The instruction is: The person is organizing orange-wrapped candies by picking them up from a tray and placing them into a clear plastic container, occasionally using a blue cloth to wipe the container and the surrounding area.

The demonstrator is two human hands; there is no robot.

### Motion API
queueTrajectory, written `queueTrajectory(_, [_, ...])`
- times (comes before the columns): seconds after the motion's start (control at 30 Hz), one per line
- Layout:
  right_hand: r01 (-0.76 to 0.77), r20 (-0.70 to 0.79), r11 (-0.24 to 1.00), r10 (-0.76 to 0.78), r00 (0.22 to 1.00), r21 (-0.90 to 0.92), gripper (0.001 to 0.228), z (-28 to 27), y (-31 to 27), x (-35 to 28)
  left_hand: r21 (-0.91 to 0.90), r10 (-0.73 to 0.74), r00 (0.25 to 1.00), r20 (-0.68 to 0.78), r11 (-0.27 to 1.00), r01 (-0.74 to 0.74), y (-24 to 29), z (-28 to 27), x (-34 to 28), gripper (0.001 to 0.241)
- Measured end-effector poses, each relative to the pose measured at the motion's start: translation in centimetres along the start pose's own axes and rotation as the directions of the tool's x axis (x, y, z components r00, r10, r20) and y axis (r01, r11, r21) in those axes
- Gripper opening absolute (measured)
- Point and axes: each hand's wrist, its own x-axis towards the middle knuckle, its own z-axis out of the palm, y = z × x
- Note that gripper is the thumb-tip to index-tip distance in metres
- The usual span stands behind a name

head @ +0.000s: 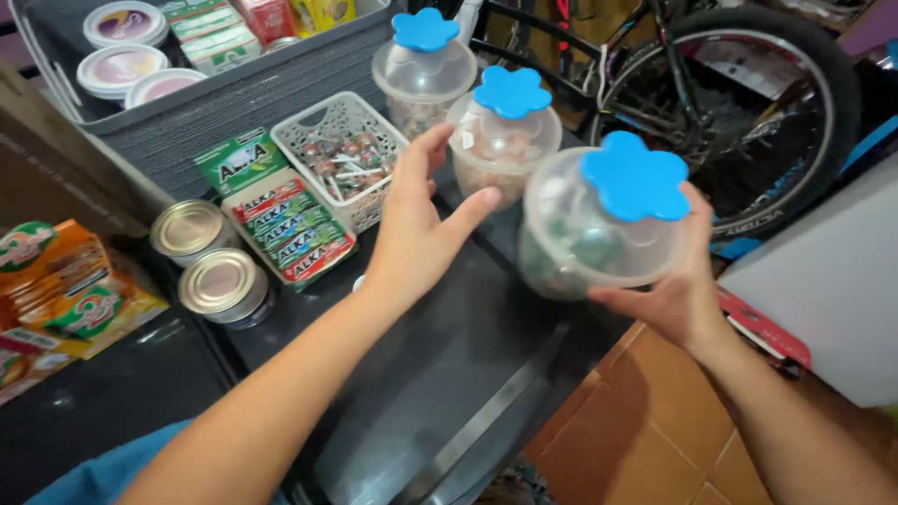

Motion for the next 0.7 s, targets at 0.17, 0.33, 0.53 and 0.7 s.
queueTrajectory(0.17, [-0.085, -0.103, 0.989, 0.097, 0.99, 0.119, 0.122, -0.7, 5.1, -0.6, -0.037, -0.133, 0.99, -0.055, 0.991, 0.131, -3.9, 3.9, 1.8, 0.089])
queueTrajectory(0.33, [-0.118, -0.109, 0.983, 0.134, 0.985, 0.141, 0.121, 0.6, 5.4, -0.2, -0.1, -0.099, 0.988, -0.122, 0.991, 0.087, -4.8, 5.3, 2.8, 0.108])
queueTrajectory(0.53, [-0.044, -0.126, 0.991, 0.06, 0.99, 0.126, 0.119, 1.2, 5.1, 0.4, -0.095, 0.038, 0.975, -0.221, 0.994, -0.06, -5.5, 7.0, 3.7, 0.124])
queueTrajectory(0.7, [0.009, -0.128, 0.996, 0.003, 0.992, 0.094, 0.117, 1.3, 5.2, 0.3, 0.081, 0.097, 0.949, -0.3, 0.994, -0.076, -7.2, 7.6, 4.3, 0.108])
